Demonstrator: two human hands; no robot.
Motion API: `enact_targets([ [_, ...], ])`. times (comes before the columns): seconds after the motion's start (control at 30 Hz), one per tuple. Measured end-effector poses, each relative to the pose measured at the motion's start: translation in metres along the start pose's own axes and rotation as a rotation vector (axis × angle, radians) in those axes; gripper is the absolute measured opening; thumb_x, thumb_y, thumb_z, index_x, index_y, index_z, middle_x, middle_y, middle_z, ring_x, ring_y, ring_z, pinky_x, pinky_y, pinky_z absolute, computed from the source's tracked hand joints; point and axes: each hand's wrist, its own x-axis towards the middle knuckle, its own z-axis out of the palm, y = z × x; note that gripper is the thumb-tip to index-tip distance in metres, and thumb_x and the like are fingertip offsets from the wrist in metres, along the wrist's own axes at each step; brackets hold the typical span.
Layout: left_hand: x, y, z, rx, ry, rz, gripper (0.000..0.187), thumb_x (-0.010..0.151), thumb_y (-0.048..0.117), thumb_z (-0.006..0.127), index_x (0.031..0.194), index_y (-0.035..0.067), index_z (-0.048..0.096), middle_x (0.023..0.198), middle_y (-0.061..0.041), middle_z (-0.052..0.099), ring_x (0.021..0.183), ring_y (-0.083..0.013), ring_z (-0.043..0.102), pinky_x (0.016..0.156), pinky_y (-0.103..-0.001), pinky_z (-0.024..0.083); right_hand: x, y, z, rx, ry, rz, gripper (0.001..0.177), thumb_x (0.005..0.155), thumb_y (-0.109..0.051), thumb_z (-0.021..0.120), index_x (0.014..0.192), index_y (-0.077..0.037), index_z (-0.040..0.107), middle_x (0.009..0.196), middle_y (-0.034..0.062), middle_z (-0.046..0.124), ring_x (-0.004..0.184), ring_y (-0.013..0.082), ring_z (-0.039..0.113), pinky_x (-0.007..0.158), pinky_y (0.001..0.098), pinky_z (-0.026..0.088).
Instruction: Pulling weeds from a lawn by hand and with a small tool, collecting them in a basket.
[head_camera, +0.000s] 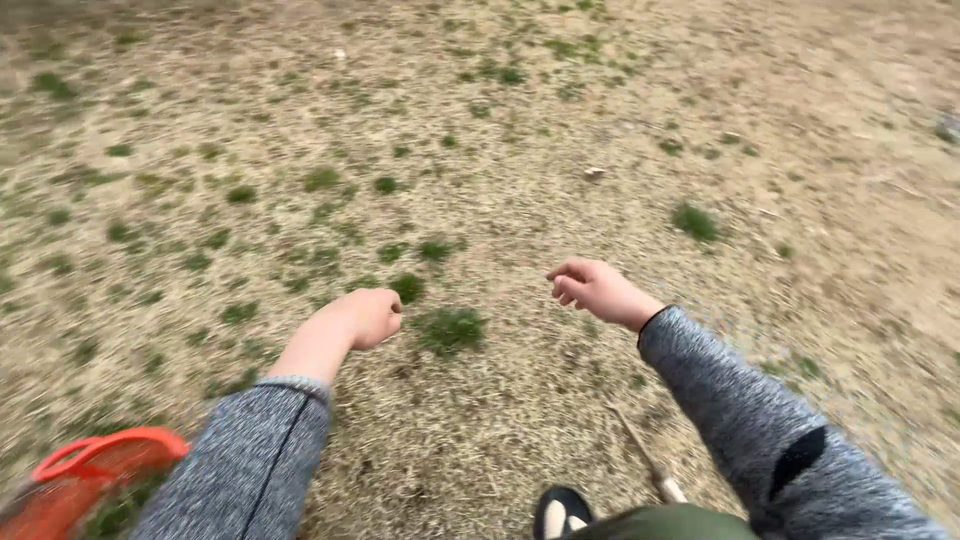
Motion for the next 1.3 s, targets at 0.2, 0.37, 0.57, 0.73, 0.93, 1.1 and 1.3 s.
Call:
enact_targets([
  [0.2, -0.003, 0.135, 0.002, 0.048, -0.064, 0.128, 0.039, 0.097, 0.035, 0.049, 0.13, 0.023, 0.067, 0.121, -0.007, 0.076, 0.122, -0.0322, 0.066, 0.102, -0.047, 0.054, -0.04, 0.304, 0.037, -0.301, 0.177, 0.287, 0.035, 0.094, -0.046, 0.059, 0.113, -0.019, 0.071, 0.093, 0.0039, 0.078, 0.101, 0.0228, 0.073, 0.085, 0.0386, 0.057],
  [0.37, 0.01, 0.241, -0.005, 0.21, -0.094, 0.176, 0.038, 0.098, 0.034, 0.048, 0.125, 0.02, 0.071, 0.122, -0.012, 0.075, 0.12, -0.0339, 0.068, 0.102, -0.048, 0.054, -0.096, 0.381, 0.11, -0.414, 0.148, 0.441, 0.056, 0.091, -0.06, 0.063, 0.118, -0.011, 0.054, 0.126, 0.0181, 0.063, 0.12, 0.0357, 0.064, 0.099, 0.0479, 0.056],
  [0.57, 0.016, 0.362, -0.015, 0.418, -0.155, 0.233, 0.023, 0.104, 0.02, 0.044, 0.11, 0.013, 0.065, 0.105, -0.003, 0.074, 0.088, -0.0161, 0.069, 0.083, -0.034, 0.061, -0.119, 0.369, 0.131, -0.545, 0.284, 0.431, 0.036, 0.095, -0.029, 0.067, 0.123, -0.009, 0.053, 0.122, 0.0107, 0.059, 0.111, 0.0275, 0.056, 0.094, 0.0427, 0.052],
  [0.73, 0.033, 0.407, 0.034, 0.48, -0.176, 0.431, 0.023, 0.107, 0.017, 0.042, 0.109, 0.011, 0.064, 0.097, 0.0, 0.071, 0.083, -0.0115, 0.069, 0.08, -0.03, 0.066, -0.122, 0.39, 0.12, -0.365, 0.219, 0.424, 0.02, 0.101, -0.032, 0.059, 0.11, -0.014, 0.057, 0.103, 0.0064, 0.065, 0.093, 0.0247, 0.057, 0.085, 0.0411, 0.053],
  [0.93, 0.043, 0.36, 0.071, 0.431, -0.3, 0.338, 0.027, 0.106, 0.021, 0.044, 0.124, 0.014, 0.062, 0.112, -0.003, 0.072, 0.098, -0.0136, 0.07, 0.094, -0.035, 0.063, -0.118, 0.379, 0.104, -0.349, 0.093, 0.424, 0.022, 0.105, -0.036, 0.048, 0.115, -0.02, 0.059, 0.108, 0.0029, 0.064, 0.095, 0.0208, 0.06, 0.085, 0.0377, 0.058],
  [1.1, 0.049, 0.27, 0.075, 0.332, -0.133, 0.23, 0.03, 0.098, 0.023, 0.048, 0.113, 0.011, 0.071, 0.109, -0.016, 0.075, 0.108, -0.0368, 0.071, 0.093, -0.051, 0.058, -0.091, 0.388, 0.076, -0.364, -0.123, 0.355, 0.034, 0.104, -0.041, 0.042, 0.114, -0.014, 0.058, 0.114, 0.0219, 0.067, 0.116, 0.0424, 0.063, 0.099, 0.0536, 0.052],
  [1.3, 0.024, 0.229, 0.056, 0.363, -0.101, 0.061, 0.032, 0.098, 0.03, 0.046, 0.112, 0.014, 0.07, 0.108, -0.013, 0.075, 0.106, -0.0359, 0.073, 0.091, -0.051, 0.059, -0.058, 0.37, 0.036, -0.516, -0.172, 0.291, 0.032, 0.103, -0.039, 0.047, 0.115, -0.015, 0.063, 0.109, 0.0188, 0.073, 0.111, 0.0379, 0.068, 0.097, 0.0494, 0.054],
])
